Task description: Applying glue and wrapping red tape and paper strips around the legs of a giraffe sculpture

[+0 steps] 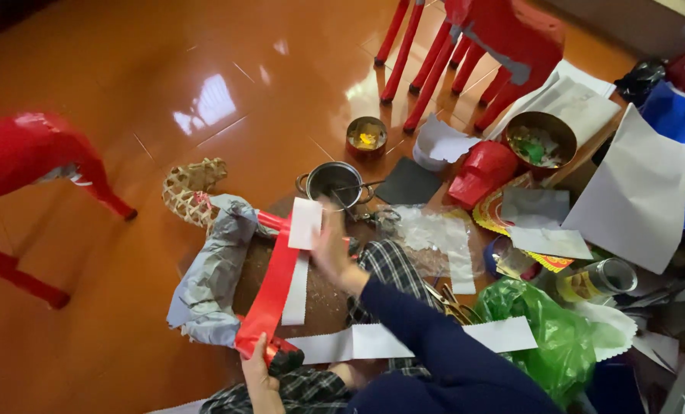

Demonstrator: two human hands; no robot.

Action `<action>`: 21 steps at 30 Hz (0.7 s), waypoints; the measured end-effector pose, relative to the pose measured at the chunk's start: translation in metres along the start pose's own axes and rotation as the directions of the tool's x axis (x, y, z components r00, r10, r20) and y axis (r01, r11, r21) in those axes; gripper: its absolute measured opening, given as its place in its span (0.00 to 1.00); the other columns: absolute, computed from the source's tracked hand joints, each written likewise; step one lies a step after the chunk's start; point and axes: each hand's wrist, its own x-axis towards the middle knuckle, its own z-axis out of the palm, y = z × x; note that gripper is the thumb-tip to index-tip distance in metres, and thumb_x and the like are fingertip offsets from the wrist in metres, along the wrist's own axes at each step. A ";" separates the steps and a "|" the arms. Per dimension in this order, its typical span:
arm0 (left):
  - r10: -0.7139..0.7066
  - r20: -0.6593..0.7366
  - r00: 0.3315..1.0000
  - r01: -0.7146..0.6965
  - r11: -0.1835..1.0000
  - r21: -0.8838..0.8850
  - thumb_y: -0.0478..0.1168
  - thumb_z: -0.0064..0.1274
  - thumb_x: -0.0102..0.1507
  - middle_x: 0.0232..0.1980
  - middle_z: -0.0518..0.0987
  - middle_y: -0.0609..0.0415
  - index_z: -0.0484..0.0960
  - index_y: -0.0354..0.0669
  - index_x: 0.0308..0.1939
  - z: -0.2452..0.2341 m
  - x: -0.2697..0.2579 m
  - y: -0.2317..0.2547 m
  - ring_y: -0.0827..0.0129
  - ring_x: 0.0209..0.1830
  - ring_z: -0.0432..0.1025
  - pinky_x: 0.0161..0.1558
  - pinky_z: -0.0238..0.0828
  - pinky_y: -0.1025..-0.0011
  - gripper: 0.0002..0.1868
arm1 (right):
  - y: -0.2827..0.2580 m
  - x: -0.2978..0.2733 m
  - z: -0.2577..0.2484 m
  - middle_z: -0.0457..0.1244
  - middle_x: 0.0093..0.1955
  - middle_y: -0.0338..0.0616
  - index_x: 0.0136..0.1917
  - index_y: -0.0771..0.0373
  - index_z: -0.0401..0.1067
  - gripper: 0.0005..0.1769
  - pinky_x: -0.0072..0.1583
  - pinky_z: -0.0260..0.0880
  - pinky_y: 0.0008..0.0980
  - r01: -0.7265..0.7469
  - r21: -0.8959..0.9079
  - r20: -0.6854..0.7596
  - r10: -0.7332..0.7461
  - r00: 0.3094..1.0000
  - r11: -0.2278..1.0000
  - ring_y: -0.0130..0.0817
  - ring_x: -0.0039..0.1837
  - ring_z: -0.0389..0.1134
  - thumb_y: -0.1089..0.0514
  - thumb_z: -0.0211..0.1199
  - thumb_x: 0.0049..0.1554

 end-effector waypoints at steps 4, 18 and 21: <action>0.141 -0.069 0.988 -0.125 0.973 0.195 0.33 0.59 0.50 0.52 0.78 0.48 0.73 0.42 0.57 0.020 -0.022 0.019 0.64 0.45 0.73 0.47 0.70 0.67 0.30 | -0.055 -0.103 0.035 0.57 0.39 0.45 0.39 0.58 0.63 0.11 0.42 0.58 0.39 -0.250 0.109 0.804 0.062 0.591 0.962 0.41 0.41 0.55 0.56 0.43 0.59; -0.065 -0.007 0.998 0.065 0.978 0.200 0.48 0.44 0.63 0.62 0.70 0.36 0.50 0.49 0.74 0.029 -0.065 0.035 0.52 0.56 0.68 0.56 0.66 0.57 0.37 | -0.007 -0.145 0.116 0.63 0.27 0.38 0.31 0.56 0.71 0.15 0.29 0.60 0.30 -0.695 -0.496 0.832 0.513 -0.209 0.521 0.29 0.27 0.62 0.45 0.70 0.43; 0.051 -0.004 0.999 -0.049 0.980 0.192 0.46 0.40 0.63 0.76 0.53 0.51 0.36 0.61 0.76 0.031 -0.082 0.034 0.60 0.68 0.58 0.66 0.55 0.61 0.42 | 0.010 -0.163 0.123 0.66 0.31 0.38 0.33 0.56 0.71 0.09 0.34 0.67 0.29 -0.827 -0.385 0.884 0.421 -0.203 0.409 0.30 0.30 0.66 0.52 0.68 0.46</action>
